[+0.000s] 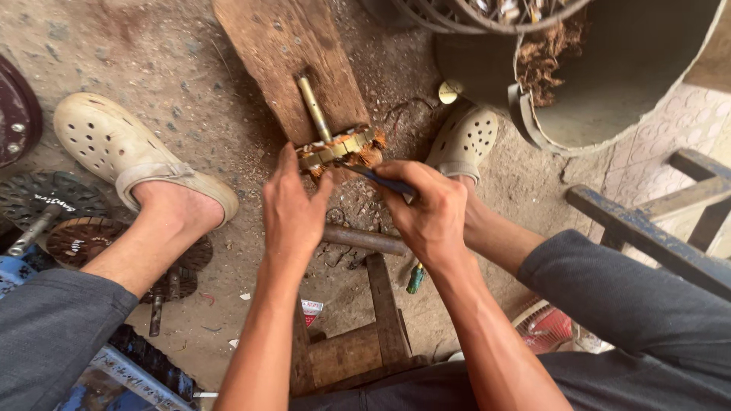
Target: The person sits on the ground and uses a hammer and a chisel to strip copper wire from a coiled component placed on a wooden block. The person repeatedly strikes the chisel to separate the copper strands from the insulation, occasionally adjusting the coil's position.
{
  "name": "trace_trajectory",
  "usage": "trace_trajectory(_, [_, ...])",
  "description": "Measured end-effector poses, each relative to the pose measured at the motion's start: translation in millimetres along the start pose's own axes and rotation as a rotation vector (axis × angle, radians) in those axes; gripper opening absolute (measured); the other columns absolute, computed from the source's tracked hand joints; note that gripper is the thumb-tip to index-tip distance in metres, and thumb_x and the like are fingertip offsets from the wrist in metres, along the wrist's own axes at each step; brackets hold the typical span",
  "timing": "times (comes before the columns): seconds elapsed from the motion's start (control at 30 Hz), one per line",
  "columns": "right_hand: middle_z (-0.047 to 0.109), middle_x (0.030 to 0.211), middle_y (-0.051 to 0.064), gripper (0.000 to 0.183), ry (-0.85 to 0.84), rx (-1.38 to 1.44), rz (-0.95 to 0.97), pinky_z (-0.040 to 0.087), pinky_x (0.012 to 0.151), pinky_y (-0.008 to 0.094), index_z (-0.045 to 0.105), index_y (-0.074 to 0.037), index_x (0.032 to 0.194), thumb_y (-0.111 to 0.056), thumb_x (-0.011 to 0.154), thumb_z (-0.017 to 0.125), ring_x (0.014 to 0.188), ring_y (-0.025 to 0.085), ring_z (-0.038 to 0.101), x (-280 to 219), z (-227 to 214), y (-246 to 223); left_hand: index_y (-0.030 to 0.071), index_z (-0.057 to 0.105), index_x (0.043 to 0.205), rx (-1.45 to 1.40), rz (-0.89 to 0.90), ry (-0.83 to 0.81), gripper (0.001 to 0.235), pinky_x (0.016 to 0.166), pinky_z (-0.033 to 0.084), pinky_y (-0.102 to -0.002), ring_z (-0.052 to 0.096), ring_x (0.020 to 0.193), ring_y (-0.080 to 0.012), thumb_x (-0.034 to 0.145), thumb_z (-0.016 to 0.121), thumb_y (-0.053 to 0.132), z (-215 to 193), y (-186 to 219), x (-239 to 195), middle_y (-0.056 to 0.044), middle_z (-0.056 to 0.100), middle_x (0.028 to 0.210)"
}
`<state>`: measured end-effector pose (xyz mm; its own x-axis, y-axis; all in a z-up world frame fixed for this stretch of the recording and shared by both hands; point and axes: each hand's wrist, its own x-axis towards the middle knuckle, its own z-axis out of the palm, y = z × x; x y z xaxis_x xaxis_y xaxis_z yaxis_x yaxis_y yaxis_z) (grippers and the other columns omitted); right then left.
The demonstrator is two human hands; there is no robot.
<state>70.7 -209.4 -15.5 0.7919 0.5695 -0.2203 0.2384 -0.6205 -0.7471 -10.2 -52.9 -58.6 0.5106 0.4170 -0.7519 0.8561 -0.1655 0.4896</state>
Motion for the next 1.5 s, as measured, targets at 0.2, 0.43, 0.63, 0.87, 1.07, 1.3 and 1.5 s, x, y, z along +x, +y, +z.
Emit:
trace_trajectory(0.2, [0.079, 0.104, 0.011, 0.010, 0.023, -0.007, 0.060, 0.061, 0.072, 0.028, 0.073, -0.003, 0.103, 0.000, 0.093, 0.074, 0.089, 0.020, 0.079, 0, 1, 11, 0.011, 0.038, 0.155, 0.143, -0.170, -0.169, 0.072, 0.096, 0.054, -0.054, 0.064, 0.108, -0.0395, 0.093, 0.069, 0.029, -24, 5, 0, -0.033, 0.055, 0.135])
trace_trajectory(0.43, [0.078, 0.102, 0.012, 0.012, 0.025, 0.074, -0.017, 0.063, 0.076, 0.030, 0.071, -0.002, 0.101, -0.001, 0.090, 0.076, 0.089, 0.022, 0.078, -7, 2, 1, -0.001, 0.040, 0.152, 0.056, 0.075, -0.142, 0.079, 0.113, 0.039, -0.054, 0.052, 0.135, -0.0413, 0.087, 0.079, 0.021, -27, -8, 7, -0.032, 0.048, 0.146])
trace_trajectory(0.63, [0.072, 0.094, 0.011, 0.013, 0.021, 0.072, -0.079, 0.059, 0.074, 0.036, 0.068, -0.002, 0.101, 0.001, 0.091, 0.076, 0.085, 0.025, 0.074, -9, 8, -4, -0.006, 0.042, 0.150, -0.058, 0.231, -0.081, 0.078, 0.114, 0.041, -0.048, 0.056, 0.135, -0.0379, 0.087, 0.082, 0.011, -18, -19, 6, -0.031, 0.056, 0.142])
trace_trajectory(0.87, [0.070, 0.096, 0.014, 0.017, 0.015, 0.044, -0.095, 0.058, 0.077, 0.040, 0.066, -0.002, 0.102, 0.003, 0.089, 0.076, 0.089, 0.033, 0.072, -7, 15, -15, -0.008, 0.057, 0.142, 0.032, 0.563, 0.068, 0.065, 0.111, 0.047, -0.043, 0.060, 0.131, -0.0396, 0.080, 0.077, -0.008, -20, -36, 6, -0.030, 0.063, 0.139])
trace_trajectory(1.07, [0.072, 0.103, 0.017, 0.019, 0.009, -0.075, -0.175, 0.060, 0.079, 0.040, 0.065, 0.001, 0.106, 0.007, 0.089, 0.071, 0.092, 0.033, 0.072, -10, 20, -24, -0.006, 0.067, 0.132, 0.182, 0.624, 0.112, 0.041, 0.091, 0.060, -0.044, 0.072, 0.108, -0.0379, 0.092, 0.074, -0.009, -12, -52, 22, -0.028, 0.071, 0.122])
trace_trajectory(1.3, [0.075, 0.096, 0.020, 0.007, 0.013, -0.088, -0.116, 0.062, 0.068, 0.033, 0.067, 0.002, 0.102, 0.005, 0.096, 0.069, 0.083, 0.029, 0.078, -4, 24, -20, -0.011, 0.064, 0.135, 0.570, 0.773, 0.170, 0.054, 0.079, 0.065, -0.037, 0.075, 0.092, -0.0356, 0.082, 0.063, -0.022, -6, -55, 34, -0.030, 0.073, 0.111])
trace_trajectory(1.5, [0.077, 0.098, 0.019, 0.010, -0.014, -0.051, -0.170, 0.063, 0.075, 0.034, 0.065, 0.002, 0.099, 0.008, 0.093, 0.070, 0.087, 0.029, 0.080, 8, 14, -1, -0.011, 0.064, 0.134, 0.635, 0.775, 0.165, 0.055, 0.080, 0.065, -0.040, 0.075, 0.093, -0.0382, 0.080, 0.064, -0.020, -3, -52, 35, -0.033, 0.072, 0.111])
